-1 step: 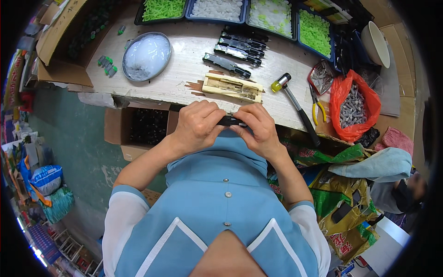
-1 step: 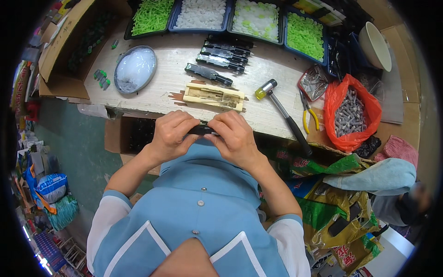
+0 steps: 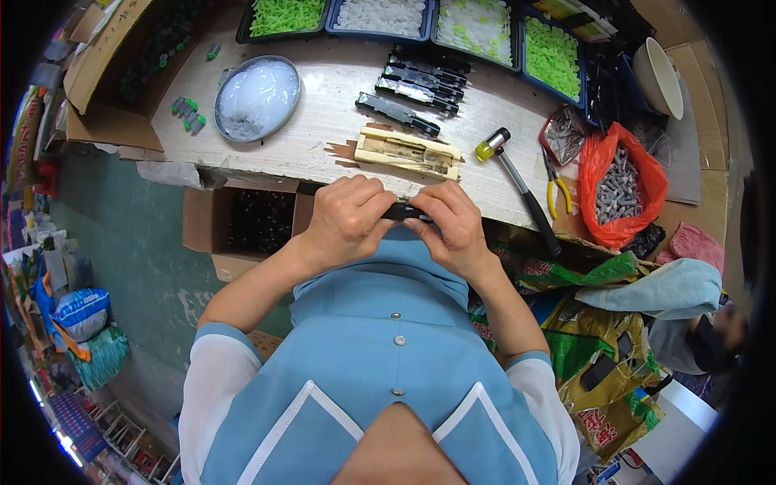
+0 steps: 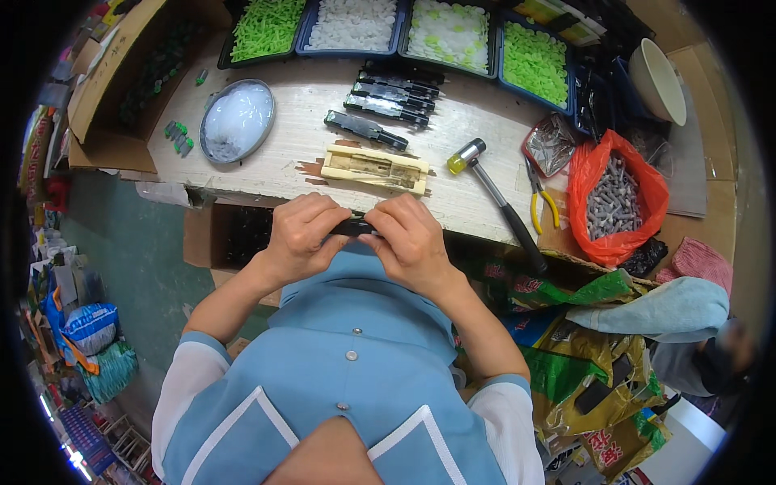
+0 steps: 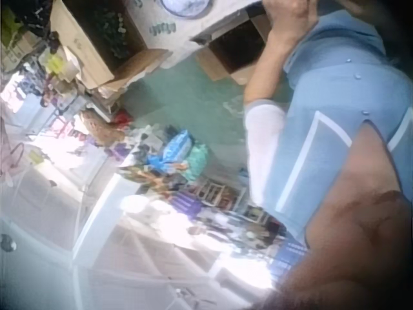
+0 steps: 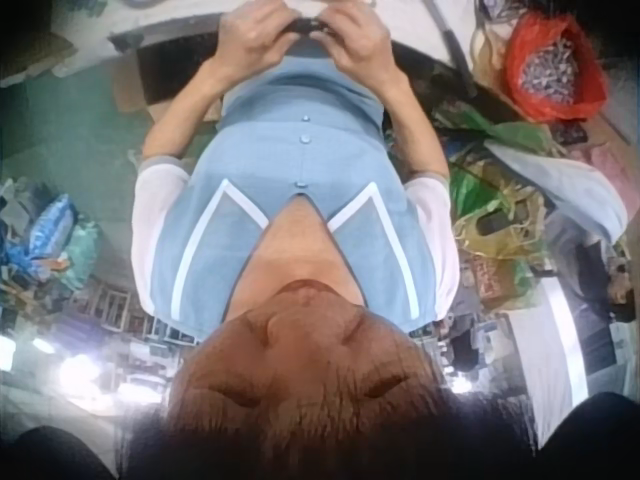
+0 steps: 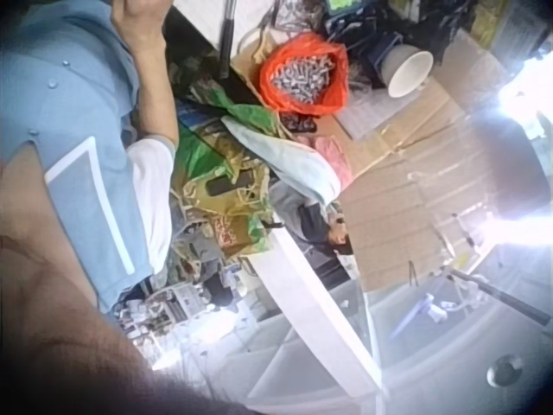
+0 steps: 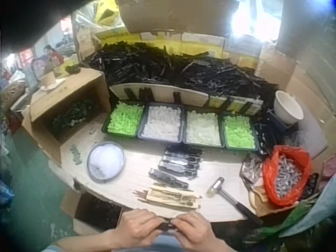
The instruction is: Assembling small plastic components into a larger unit using an assembly jig and hand tools.
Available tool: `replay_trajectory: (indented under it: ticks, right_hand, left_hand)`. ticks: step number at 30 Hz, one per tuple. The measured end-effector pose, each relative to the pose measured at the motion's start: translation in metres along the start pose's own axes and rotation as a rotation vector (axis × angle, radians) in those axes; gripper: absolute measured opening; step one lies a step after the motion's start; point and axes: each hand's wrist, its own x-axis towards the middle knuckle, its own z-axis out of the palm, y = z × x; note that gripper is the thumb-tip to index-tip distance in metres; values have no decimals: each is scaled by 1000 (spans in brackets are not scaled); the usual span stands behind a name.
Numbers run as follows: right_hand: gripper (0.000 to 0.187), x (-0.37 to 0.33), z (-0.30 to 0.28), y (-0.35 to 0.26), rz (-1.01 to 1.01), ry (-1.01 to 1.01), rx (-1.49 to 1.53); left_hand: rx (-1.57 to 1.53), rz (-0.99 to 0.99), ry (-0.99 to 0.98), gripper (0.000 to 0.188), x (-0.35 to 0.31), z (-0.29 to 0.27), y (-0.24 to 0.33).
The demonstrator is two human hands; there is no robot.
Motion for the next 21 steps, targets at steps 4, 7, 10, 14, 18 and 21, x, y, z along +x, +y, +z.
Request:
replay_trajectory:
  ticks: [4, 7, 10, 14, 18, 21]
  right_hand:
    - [25, 1, 2, -1, -65, 81, -56]
    - [23, 1, 3, 2, -95, 59, -40]
    - [22, 1, 0, 4, -88, 31, -20]
    - [22, 0, -3, 4, 10, 14, 31]
    - [23, -4, -4, 14, 182, -59, 192]
    - [23, -3, -7, 12, 248, -33, 211]
  left_hand:
    - [-17, 21, 36, 31, 3, 3, 2]
    - [-17, 41, 60, 31, 2, 6, 0]
    - [-47, 50, 51, 31, 1, 10, -3]
    - [-83, 29, 45, 30, 2, 11, -4]
    - [-22, 40, 31, 29, 11, 5, -4]
    - [-13, 30, -13, 25, 13, 3, -6]
